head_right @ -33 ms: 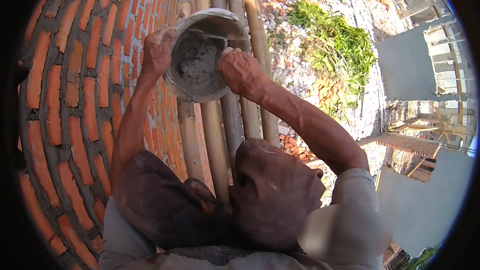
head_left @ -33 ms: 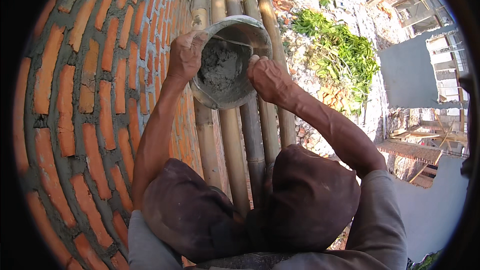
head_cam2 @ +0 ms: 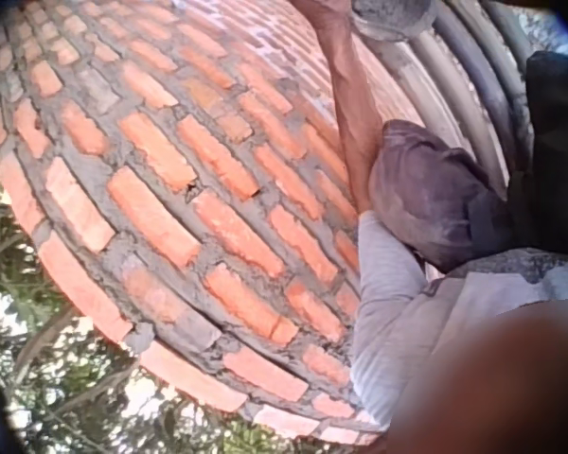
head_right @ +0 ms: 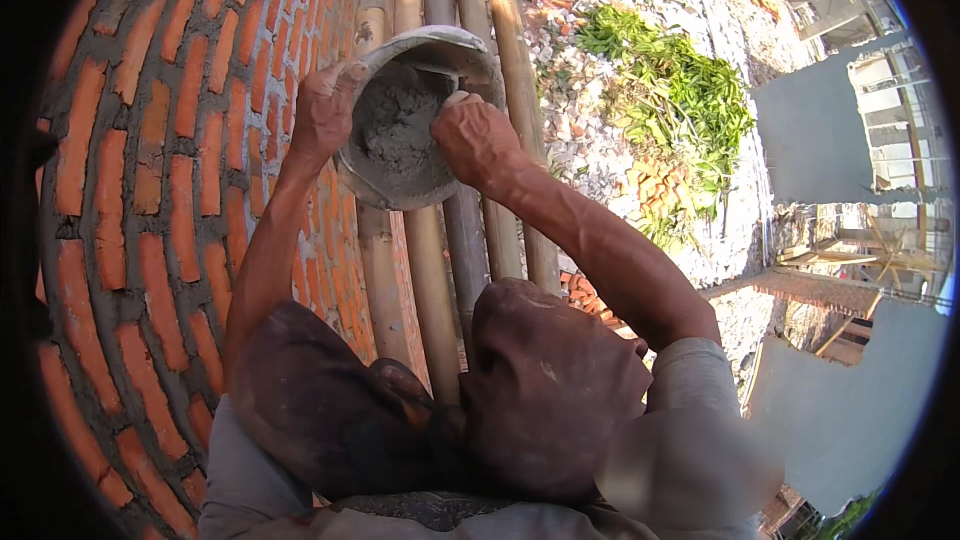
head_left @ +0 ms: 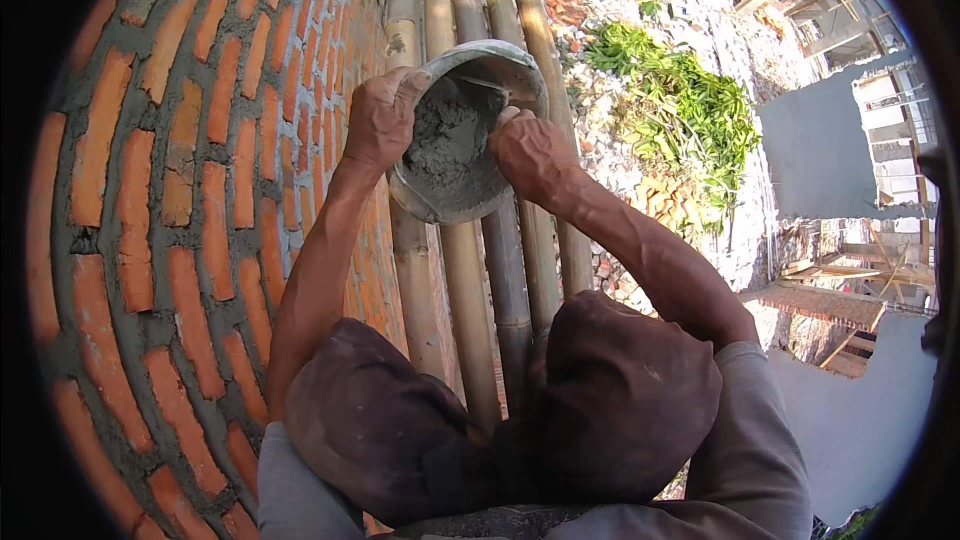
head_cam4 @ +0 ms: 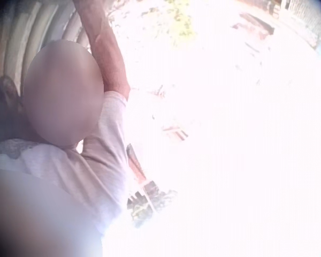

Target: The person scoops mortar from a bucket with a trowel and applies it to a brick wall under construction. They place bricks onto the mortar, tap them into position, and continue the cycle of applying mortar and laying bricks along the wall.

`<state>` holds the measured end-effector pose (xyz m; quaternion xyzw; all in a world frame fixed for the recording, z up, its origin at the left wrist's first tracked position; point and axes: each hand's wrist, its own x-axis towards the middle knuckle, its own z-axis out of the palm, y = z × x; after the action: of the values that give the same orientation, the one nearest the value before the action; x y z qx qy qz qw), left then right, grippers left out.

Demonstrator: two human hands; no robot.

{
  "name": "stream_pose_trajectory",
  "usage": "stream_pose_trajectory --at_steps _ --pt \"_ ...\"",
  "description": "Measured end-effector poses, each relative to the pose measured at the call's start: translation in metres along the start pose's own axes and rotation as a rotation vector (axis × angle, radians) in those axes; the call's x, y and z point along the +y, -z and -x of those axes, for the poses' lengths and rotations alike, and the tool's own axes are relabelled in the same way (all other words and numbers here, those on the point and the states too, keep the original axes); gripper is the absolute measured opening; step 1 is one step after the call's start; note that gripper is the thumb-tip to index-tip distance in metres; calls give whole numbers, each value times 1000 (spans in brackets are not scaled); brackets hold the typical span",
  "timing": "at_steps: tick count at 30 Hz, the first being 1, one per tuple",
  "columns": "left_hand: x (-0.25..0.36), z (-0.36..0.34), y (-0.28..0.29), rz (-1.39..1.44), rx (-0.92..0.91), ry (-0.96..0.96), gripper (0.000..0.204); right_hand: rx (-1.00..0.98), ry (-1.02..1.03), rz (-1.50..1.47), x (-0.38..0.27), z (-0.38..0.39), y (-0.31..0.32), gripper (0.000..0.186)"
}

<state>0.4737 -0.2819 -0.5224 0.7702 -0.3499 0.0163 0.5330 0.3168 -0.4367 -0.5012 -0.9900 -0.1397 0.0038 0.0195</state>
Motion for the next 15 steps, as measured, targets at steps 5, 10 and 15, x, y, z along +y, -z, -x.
stream_pose_trajectory --at_steps 5,10,15 --pt "22 5 6 -54 -24 103 29 -161 127 97 -18 -4 -10 13" --pt "33 7 -2 -143 -21 156 27 -114 -51 170 7 -6 -23 13" --pt "10 3 -1 75 127 62 38 -244 24 48 -4 4 -12 15"
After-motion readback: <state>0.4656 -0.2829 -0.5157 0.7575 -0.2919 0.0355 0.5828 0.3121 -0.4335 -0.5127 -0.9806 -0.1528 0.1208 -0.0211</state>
